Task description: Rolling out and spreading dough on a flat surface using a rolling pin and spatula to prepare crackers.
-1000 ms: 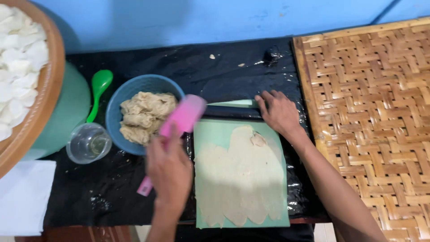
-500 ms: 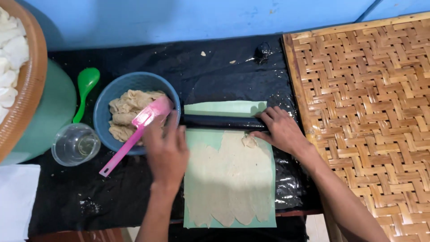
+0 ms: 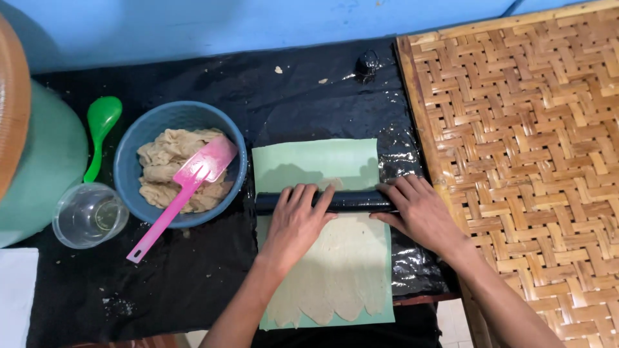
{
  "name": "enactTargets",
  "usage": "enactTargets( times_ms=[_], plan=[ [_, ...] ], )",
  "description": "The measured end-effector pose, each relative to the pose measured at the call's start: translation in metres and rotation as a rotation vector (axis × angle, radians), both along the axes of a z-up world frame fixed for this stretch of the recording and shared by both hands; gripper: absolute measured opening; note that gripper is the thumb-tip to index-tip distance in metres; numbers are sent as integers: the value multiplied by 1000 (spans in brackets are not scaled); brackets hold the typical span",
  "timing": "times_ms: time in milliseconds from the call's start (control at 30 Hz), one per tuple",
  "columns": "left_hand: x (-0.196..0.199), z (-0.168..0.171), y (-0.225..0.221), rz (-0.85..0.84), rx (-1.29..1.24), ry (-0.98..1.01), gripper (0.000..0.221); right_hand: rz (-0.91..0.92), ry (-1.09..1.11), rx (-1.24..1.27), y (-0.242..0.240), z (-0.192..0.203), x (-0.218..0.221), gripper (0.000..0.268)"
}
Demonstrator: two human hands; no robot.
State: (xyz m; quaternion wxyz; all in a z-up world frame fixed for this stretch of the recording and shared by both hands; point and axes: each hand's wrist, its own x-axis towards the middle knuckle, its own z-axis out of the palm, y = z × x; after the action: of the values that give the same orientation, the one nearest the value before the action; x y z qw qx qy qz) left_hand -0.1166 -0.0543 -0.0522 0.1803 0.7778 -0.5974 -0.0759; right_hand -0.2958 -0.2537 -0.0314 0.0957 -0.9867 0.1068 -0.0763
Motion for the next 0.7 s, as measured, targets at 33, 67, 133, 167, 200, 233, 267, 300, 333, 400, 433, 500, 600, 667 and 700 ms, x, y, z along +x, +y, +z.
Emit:
enactTargets(
  times_ms=[33, 67, 133, 167, 200, 233, 267, 300, 333, 400, 433, 500, 600, 667, 700],
  plan=[
    [-4, -4, 1, -2, 7, 2, 57, -2, 2, 7, 2, -3, -2, 59],
    [-7, -8, 2, 16, -17, -2, 55, -10, -14, 5, 4, -6, -3, 62],
    [-9, -13, -1, 40, -44, -9, 53, -12, -32, 1, 3, -10, 1, 64],
    [-12, -15, -2, 56, -82, -32, 55, -14, -34, -35, 3, -12, 2, 65],
    [-15, -18, -2, 72, -119, -54, 57, -16, -37, -71, 3, -14, 2, 65],
    [-18, -19, -4, 72, -110, -45, 57, -16, -27, -62, 3, -16, 3, 65],
    [-21, -20, -6, 102, -109, -71, 62, -23, -21, -60, 2, -18, 4, 64],
    [-21, -20, -10, 130, -113, -104, 68, -32, -22, -63, 0, -20, 6, 63],
    [-18, -22, -14, 128, -109, -101, 68, -34, -19, -59, -4, -22, 10, 63],
    [-15, -24, -21, 160, -49, -46, 73, -47, 15, -42, -12, -27, 16, 60],
    [-9, -22, -27, 163, -49, -48, 73, -45, 12, -42, -17, -29, 22, 60],
    [4, -18, -40, 166, -8, -124, 73, -53, 18, -65, -28, -32, 34, 59],
    [24, -26, -60, 168, -47, -125, 67, -75, -18, -14, -49, -45, 50, 59],
    [35, -25, -74, 185, -91, -140, 68, -110, -40, 15, -58, -41, 62, 59],
    [40, -25, -80, 206, -125, -148, 70, -141, -54, 54, -61, -40, 67, 58]
  ],
)
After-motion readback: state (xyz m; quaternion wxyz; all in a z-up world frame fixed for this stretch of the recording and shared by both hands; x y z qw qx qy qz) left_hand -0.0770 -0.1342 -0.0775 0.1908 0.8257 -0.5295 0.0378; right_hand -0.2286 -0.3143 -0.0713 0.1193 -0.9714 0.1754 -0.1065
